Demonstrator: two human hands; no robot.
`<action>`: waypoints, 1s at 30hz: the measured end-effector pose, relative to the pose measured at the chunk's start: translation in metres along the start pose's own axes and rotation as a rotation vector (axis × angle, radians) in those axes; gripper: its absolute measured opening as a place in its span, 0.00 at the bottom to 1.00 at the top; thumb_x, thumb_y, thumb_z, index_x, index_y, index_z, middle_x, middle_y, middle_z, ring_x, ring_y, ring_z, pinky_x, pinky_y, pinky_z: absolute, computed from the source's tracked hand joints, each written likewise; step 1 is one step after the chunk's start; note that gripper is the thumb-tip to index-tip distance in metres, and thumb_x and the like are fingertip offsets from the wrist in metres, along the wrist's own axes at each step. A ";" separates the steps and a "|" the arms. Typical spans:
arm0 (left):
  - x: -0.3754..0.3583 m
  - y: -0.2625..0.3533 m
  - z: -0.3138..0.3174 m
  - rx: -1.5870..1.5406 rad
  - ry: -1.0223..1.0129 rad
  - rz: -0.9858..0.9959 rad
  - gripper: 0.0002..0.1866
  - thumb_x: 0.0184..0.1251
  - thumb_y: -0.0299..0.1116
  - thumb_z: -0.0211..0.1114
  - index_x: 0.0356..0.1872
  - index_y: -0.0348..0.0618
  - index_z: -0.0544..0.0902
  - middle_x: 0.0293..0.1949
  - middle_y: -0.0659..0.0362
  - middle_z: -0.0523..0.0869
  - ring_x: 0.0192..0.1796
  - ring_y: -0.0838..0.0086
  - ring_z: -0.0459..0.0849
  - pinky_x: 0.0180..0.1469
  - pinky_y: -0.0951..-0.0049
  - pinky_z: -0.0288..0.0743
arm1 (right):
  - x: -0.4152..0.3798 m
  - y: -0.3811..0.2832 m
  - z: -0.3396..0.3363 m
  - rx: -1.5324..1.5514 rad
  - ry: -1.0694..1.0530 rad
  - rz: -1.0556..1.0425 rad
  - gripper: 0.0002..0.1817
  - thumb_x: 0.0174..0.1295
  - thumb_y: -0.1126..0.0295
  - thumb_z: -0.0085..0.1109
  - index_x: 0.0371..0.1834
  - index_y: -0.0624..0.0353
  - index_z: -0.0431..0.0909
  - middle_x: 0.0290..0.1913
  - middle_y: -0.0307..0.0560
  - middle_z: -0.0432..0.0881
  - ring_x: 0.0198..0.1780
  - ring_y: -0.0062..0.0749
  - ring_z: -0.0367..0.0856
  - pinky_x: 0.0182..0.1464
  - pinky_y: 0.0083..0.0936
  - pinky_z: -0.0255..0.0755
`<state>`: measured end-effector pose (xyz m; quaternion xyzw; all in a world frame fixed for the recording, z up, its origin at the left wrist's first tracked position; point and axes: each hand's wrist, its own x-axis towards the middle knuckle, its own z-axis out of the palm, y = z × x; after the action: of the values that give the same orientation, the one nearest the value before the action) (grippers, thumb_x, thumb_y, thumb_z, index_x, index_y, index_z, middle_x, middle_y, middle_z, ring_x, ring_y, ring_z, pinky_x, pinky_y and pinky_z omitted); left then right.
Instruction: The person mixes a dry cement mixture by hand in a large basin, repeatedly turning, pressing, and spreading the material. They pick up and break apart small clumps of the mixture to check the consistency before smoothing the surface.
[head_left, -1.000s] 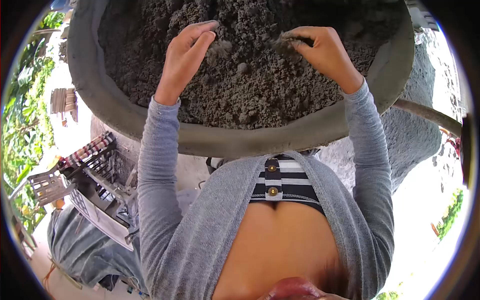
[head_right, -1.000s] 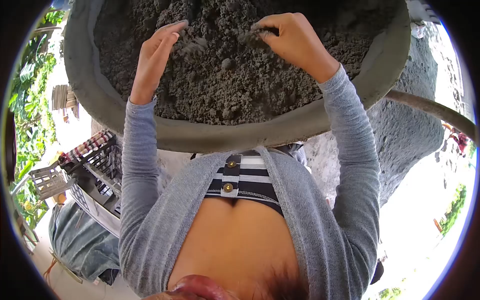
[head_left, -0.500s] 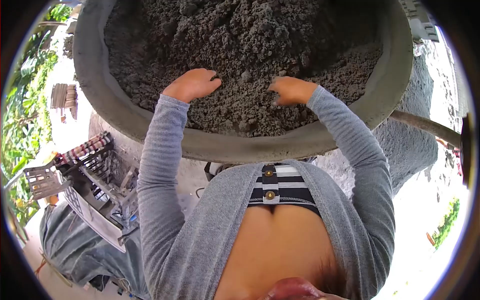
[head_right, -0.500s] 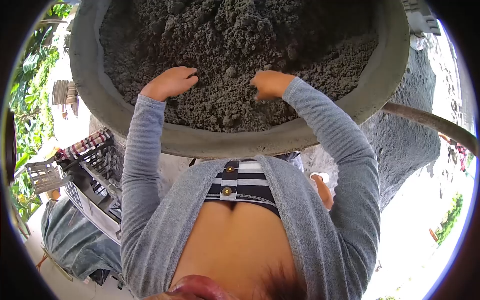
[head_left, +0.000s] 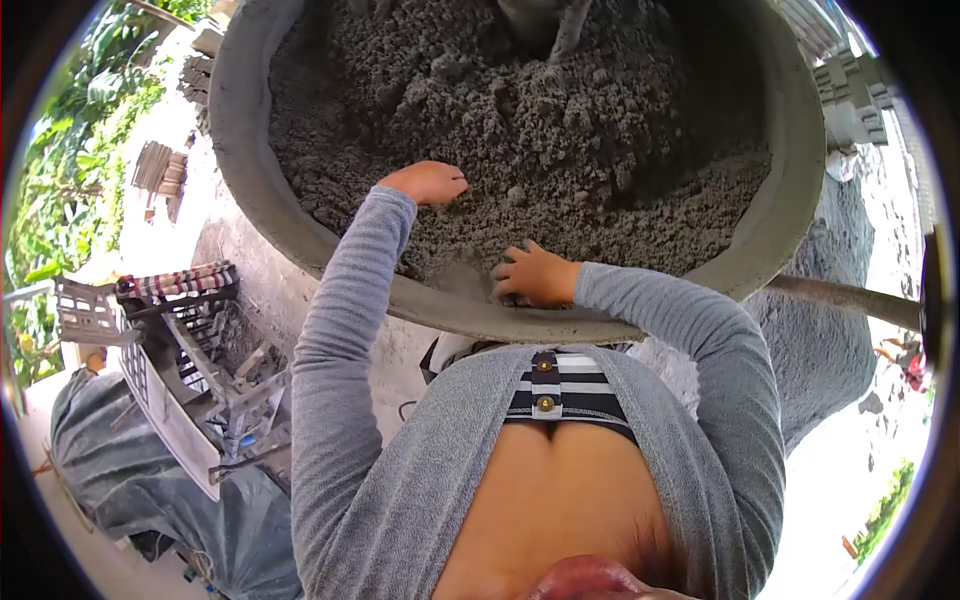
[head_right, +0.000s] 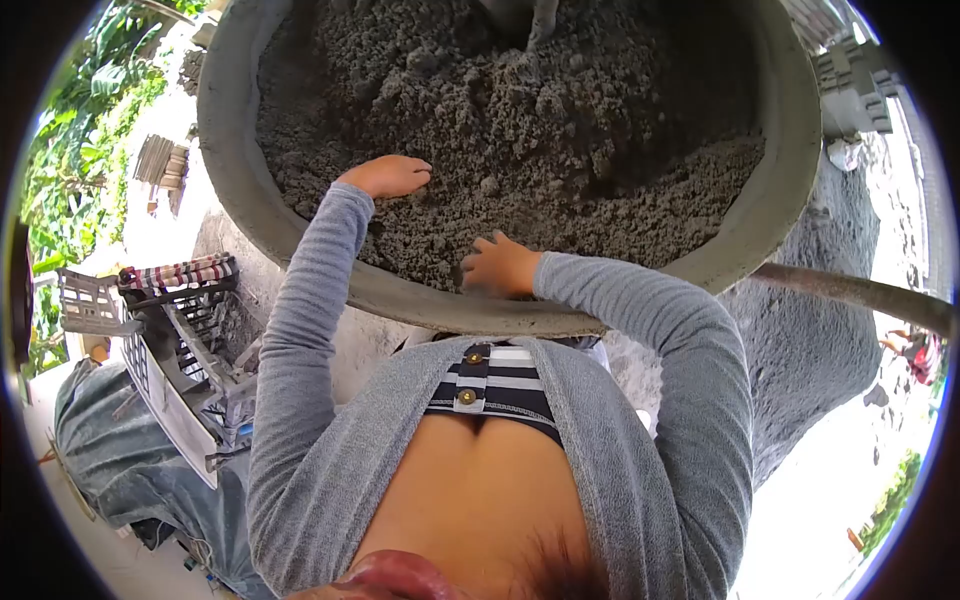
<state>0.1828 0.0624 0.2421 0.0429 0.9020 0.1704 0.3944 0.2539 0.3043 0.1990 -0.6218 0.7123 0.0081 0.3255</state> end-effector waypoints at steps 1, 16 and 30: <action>0.002 -0.005 -0.002 0.011 -0.011 0.014 0.27 0.72 0.47 0.44 0.64 0.45 0.74 0.67 0.53 0.72 0.67 0.58 0.70 0.67 0.57 0.64 | 0.002 0.000 -0.001 -0.035 0.004 -0.012 0.24 0.59 0.61 0.61 0.61 0.36 0.75 0.63 0.38 0.71 0.67 0.44 0.64 0.63 0.54 0.60; -0.003 -0.004 0.004 -0.020 0.097 -0.007 0.21 0.74 0.42 0.41 0.35 0.37 0.78 0.40 0.52 0.82 0.38 0.59 0.77 0.45 0.52 0.68 | 0.002 -0.006 -0.017 -0.296 -0.046 0.034 0.23 0.50 0.60 0.69 0.51 0.51 0.80 0.56 0.47 0.74 0.66 0.49 0.63 0.66 0.64 0.55; -0.015 -0.033 -0.021 -0.213 0.952 -0.060 0.26 0.65 0.41 0.56 0.60 0.38 0.74 0.67 0.39 0.65 0.62 0.46 0.72 0.64 0.56 0.68 | -0.039 0.103 -0.057 -0.119 0.503 0.550 0.10 0.57 0.63 0.61 0.38 0.56 0.83 0.45 0.49 0.81 0.52 0.48 0.76 0.55 0.49 0.68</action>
<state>0.1800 0.0223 0.2541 -0.1065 0.9606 0.2507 -0.0547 0.1365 0.3382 0.2220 -0.4079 0.9085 -0.0164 0.0892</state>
